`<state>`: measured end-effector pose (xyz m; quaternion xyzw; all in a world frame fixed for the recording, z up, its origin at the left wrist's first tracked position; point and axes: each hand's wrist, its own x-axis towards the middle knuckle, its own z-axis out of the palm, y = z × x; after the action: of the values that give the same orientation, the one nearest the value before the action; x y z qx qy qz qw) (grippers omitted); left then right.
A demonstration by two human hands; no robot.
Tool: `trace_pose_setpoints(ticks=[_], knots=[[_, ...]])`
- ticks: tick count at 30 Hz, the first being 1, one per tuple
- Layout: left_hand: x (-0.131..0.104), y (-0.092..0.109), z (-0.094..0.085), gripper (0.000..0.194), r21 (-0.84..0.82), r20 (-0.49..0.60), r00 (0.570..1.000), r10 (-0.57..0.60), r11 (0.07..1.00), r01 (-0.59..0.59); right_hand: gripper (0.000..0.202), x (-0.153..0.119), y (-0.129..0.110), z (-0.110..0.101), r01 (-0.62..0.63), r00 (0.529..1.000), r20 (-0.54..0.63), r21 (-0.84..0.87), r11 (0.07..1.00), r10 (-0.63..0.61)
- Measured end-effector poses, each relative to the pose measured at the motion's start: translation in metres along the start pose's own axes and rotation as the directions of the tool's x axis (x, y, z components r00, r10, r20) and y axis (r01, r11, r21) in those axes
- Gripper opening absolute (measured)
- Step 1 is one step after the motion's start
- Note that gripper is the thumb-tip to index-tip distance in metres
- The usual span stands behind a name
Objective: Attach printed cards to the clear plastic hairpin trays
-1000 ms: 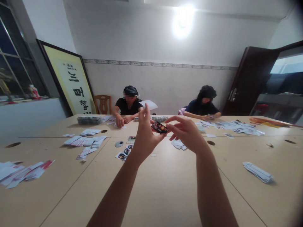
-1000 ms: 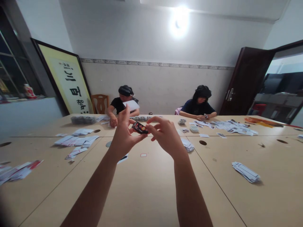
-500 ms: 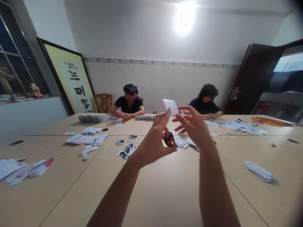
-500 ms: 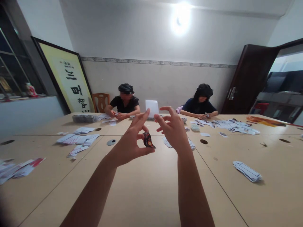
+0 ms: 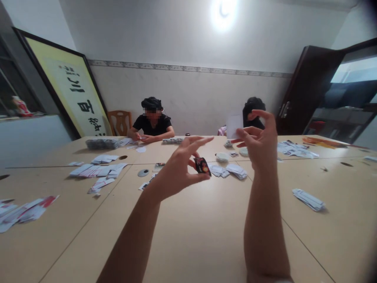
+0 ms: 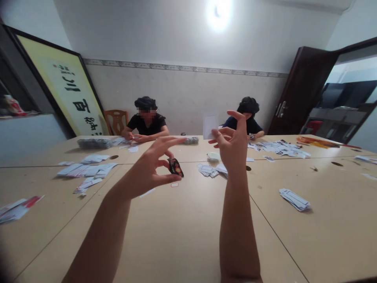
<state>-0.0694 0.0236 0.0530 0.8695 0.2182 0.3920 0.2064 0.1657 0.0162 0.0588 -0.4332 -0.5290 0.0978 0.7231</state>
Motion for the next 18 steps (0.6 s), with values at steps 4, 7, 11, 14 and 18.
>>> trace_pose_setpoints(ticks=[4,7,11,14,18], knots=[[0.0,-0.004,-0.009,0.078,0.074,-0.151,0.988,0.008,0.997,0.003,0.04,0.018,0.025,-0.033,-0.091,0.994,0.053,-0.139,0.986,0.099],[-0.002,-0.004,-0.015,0.073,0.098,-0.238,0.97,0.058,0.995,-0.036,0.026,0.035,0.057,-0.056,-0.224,0.97,0.006,-0.359,0.906,0.242],[-0.006,0.001,-0.024,0.068,0.105,-0.393,0.912,0.119,0.991,-0.084,0.016,0.047,0.115,-0.068,-0.392,0.875,0.032,-0.538,0.746,0.482],[-0.009,0.004,-0.031,0.069,0.129,-0.448,0.883,0.138,0.988,-0.088,0.025,0.04,0.16,-0.064,-0.461,0.761,0.049,-0.66,0.593,0.647],[-0.01,-0.003,-0.034,0.069,0.194,-0.418,0.896,0.152,0.978,-0.076,0.034,0.026,0.207,-0.056,-0.472,0.716,-0.016,-0.747,0.468,0.698]])
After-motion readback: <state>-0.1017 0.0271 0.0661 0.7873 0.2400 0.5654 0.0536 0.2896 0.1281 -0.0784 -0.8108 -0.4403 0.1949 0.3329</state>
